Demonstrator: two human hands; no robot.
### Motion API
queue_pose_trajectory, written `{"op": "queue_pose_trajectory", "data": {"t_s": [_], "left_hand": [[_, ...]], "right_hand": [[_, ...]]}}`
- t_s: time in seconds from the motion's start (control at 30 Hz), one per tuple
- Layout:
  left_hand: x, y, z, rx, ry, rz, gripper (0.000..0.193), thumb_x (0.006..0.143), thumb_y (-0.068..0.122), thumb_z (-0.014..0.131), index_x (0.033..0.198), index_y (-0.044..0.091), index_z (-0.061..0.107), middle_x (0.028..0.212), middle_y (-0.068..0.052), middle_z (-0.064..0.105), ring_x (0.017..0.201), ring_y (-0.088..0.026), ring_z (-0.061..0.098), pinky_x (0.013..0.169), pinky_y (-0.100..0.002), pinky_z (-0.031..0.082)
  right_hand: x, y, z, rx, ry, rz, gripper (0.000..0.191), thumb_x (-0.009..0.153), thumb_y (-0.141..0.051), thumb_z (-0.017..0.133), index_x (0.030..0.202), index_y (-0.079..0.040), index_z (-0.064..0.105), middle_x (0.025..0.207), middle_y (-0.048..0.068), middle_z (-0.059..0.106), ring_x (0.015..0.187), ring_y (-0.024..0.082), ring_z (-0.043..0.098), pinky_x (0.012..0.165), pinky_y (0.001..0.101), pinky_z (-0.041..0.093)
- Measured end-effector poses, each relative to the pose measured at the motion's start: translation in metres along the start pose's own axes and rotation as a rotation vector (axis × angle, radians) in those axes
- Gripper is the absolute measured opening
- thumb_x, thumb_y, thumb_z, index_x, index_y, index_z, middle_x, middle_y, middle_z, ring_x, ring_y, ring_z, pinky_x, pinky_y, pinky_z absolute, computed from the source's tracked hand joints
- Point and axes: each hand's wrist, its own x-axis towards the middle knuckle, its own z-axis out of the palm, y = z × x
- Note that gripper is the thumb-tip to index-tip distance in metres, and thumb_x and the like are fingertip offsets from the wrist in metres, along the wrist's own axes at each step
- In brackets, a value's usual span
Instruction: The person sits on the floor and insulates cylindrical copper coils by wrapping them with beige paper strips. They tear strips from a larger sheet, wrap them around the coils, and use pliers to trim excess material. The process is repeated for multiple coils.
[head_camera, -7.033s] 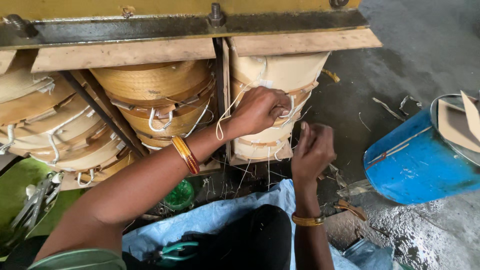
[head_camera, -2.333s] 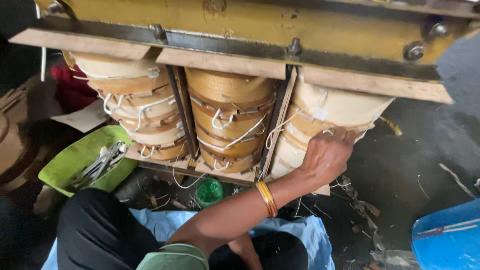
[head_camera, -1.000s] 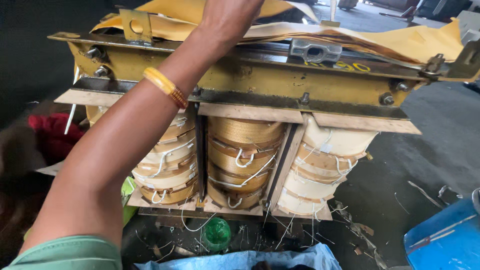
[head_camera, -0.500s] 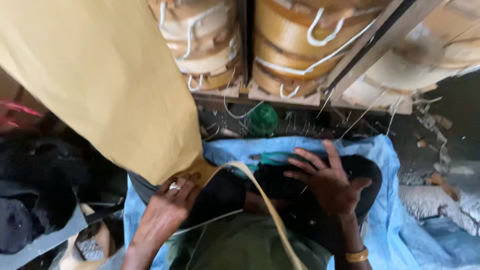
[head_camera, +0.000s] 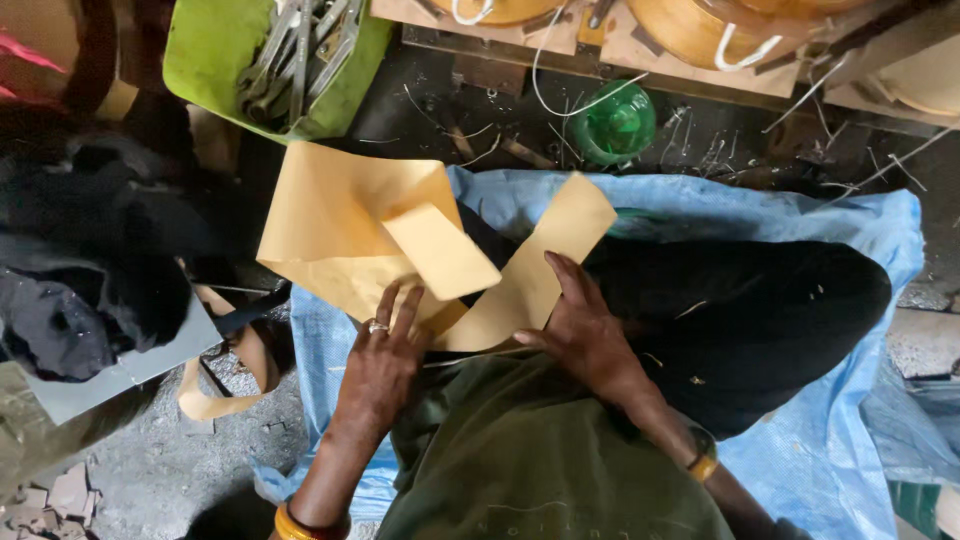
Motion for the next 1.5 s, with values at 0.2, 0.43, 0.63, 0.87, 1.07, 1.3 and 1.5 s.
{"op": "queue_pose_trajectory", "data": {"t_s": [0.2, 0.43, 0.63, 0.87, 1.07, 1.3, 1.5], "left_hand": [[-0.030, -0.008, -0.002, -0.240, -0.095, -0.167, 0.051, 0.072, 0.004, 0.064, 0.123, 0.010, 0.067, 0.159, -0.016, 0.035, 0.149, -0.039, 0.028, 0.097, -0.048, 0.046], [-0.041, -0.035, -0.027, -0.186, -0.156, -0.165, 0.029, 0.080, 0.008, 0.066, 0.107, 0.015, 0.074, 0.150, -0.012, 0.050, 0.132, -0.031, 0.053, 0.101, -0.042, 0.047], [-0.004, -0.043, -0.051, -0.192, -0.147, -0.390, 0.047, 0.083, 0.033, 0.075, 0.123, 0.012, 0.063, 0.113, -0.009, 0.071, 0.105, -0.028, 0.067, 0.093, -0.043, 0.051], [0.166, 0.046, 0.020, -0.651, 0.111, 0.117, 0.073, 0.074, 0.048, 0.081, 0.125, 0.000, 0.062, 0.115, -0.025, 0.068, 0.108, -0.047, 0.063, 0.085, -0.058, 0.050], [0.206, 0.092, 0.050, -0.869, -0.198, 0.406, 0.039, 0.078, 0.037, 0.080, 0.091, 0.001, 0.072, 0.089, -0.022, 0.068, 0.092, -0.042, 0.065, 0.078, -0.052, 0.048], [0.217, 0.113, 0.028, -0.728, -0.374, 0.511, 0.040, 0.083, 0.034, 0.078, 0.077, -0.003, 0.067, 0.074, -0.024, 0.061, 0.078, -0.043, 0.063, 0.072, -0.051, 0.046], [0.222, 0.127, 0.019, -0.687, -0.370, 0.519, 0.041, 0.091, 0.032, 0.072, 0.075, -0.004, 0.062, 0.073, -0.024, 0.060, 0.072, -0.043, 0.061, 0.066, -0.051, 0.045]], "right_hand": [[0.049, 0.079, 0.025, -0.379, 0.256, 0.011, 0.081, 0.089, -0.037, 0.082, 0.152, -0.007, 0.041, 0.149, 0.029, 0.047, 0.136, 0.046, 0.042, 0.111, 0.0553, 0.032], [0.117, 0.150, 0.061, 0.364, 0.106, 0.337, 0.078, 0.082, -0.027, 0.083, 0.145, -0.004, 0.045, 0.112, 0.012, 0.071, 0.099, 0.019, 0.068, 0.082, 0.0317, 0.057], [0.112, 0.141, 0.050, 0.678, 0.020, 0.257, 0.031, 0.087, -0.012, 0.079, 0.114, 0.001, 0.070, 0.099, 0.005, 0.075, 0.086, 0.012, 0.067, 0.078, 0.0292, 0.055], [0.028, 0.111, -0.035, 0.720, 0.311, 0.304, 0.018, 0.087, -0.007, 0.078, 0.103, -0.001, 0.074, 0.096, -0.001, 0.074, 0.086, 0.006, 0.066, 0.081, 0.0233, 0.053], [-0.046, 0.132, -0.104, 0.375, 0.370, 0.490, 0.013, 0.088, -0.009, 0.081, 0.095, 0.000, 0.075, 0.083, 0.002, 0.072, 0.075, 0.007, 0.062, 0.066, 0.0245, 0.047], [-0.104, 0.179, -0.132, 0.170, 0.418, 0.589, 0.015, 0.086, -0.011, 0.079, 0.096, -0.001, 0.075, 0.080, 0.003, 0.070, 0.072, 0.008, 0.060, 0.062, 0.0255, 0.047], [-0.139, 0.200, -0.126, 0.344, 0.497, 0.563, 0.017, 0.087, -0.010, 0.076, 0.101, -0.002, 0.073, 0.085, -0.001, 0.072, 0.077, 0.004, 0.062, 0.067, 0.0217, 0.050]]}}
